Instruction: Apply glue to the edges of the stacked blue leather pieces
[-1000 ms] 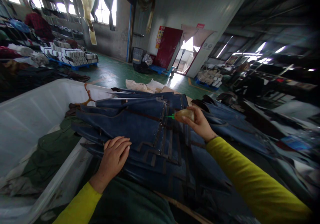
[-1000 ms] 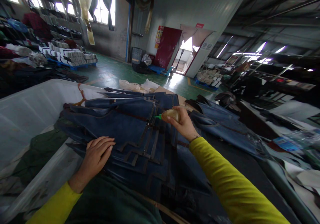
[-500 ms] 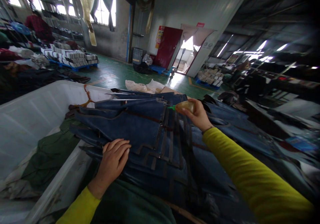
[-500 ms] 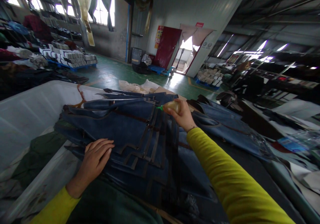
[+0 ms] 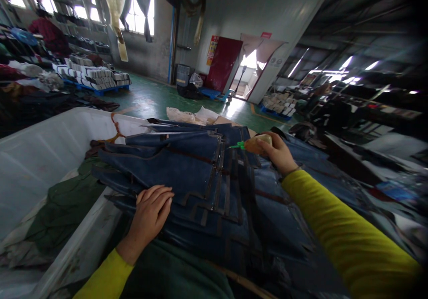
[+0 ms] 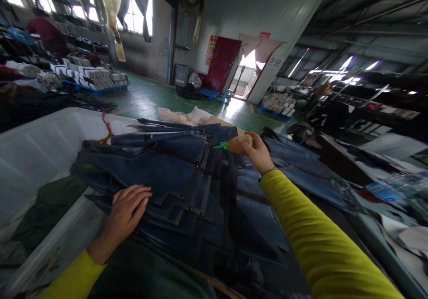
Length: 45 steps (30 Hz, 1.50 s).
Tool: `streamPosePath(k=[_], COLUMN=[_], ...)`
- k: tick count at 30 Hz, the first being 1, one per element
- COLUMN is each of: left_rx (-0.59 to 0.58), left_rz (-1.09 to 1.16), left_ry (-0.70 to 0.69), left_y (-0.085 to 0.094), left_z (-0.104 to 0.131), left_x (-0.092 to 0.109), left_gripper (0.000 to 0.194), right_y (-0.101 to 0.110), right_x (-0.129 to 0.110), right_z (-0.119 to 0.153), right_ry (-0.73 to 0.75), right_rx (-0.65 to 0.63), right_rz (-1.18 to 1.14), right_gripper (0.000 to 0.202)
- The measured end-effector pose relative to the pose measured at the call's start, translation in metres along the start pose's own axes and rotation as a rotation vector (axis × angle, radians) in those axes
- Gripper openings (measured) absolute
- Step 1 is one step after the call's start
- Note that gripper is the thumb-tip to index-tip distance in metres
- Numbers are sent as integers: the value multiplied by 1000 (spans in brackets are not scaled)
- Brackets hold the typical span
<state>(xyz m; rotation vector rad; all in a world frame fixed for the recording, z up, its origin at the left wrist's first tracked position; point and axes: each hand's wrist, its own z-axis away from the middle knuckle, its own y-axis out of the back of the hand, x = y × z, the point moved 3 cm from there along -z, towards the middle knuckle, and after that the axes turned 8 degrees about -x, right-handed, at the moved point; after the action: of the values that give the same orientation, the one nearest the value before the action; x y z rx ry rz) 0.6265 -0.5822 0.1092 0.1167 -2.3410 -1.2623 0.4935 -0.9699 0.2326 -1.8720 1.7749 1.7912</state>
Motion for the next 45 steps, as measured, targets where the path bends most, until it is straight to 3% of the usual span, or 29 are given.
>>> streamPosePath(k=[9, 14, 19, 26, 34, 38, 45], left_rx=[-12, -12, -7, -10, -22, -21, -11], left_rz=[-15, -14, -7, -1, -9, -4, -6], left_ry=[6, 5, 8, 10, 22, 18, 22], left_y=[0, 2, 2, 2, 3, 3, 3], left_z=[0, -1, -1, -1, -1, -1, -1], left_x=[-1, 0, 0, 1, 1, 2, 2], left_gripper=[22, 23, 22, 22, 22, 21, 22], right_y=[-2, -2, 2, 3, -3, -1, 4], right_x=[8, 7, -6, -14, -9, -9, -18], right_z=[-14, -15, 1, 26, 20, 30, 67], right_ry=[77, 46, -17, 19, 96, 32, -90], right_rx=[44, 17, -139, -319, -138, -195, -346], right_rz=[137, 147, 74, 126, 117, 155, 18], right_gripper=[51, 50, 47, 46, 52, 49, 43])
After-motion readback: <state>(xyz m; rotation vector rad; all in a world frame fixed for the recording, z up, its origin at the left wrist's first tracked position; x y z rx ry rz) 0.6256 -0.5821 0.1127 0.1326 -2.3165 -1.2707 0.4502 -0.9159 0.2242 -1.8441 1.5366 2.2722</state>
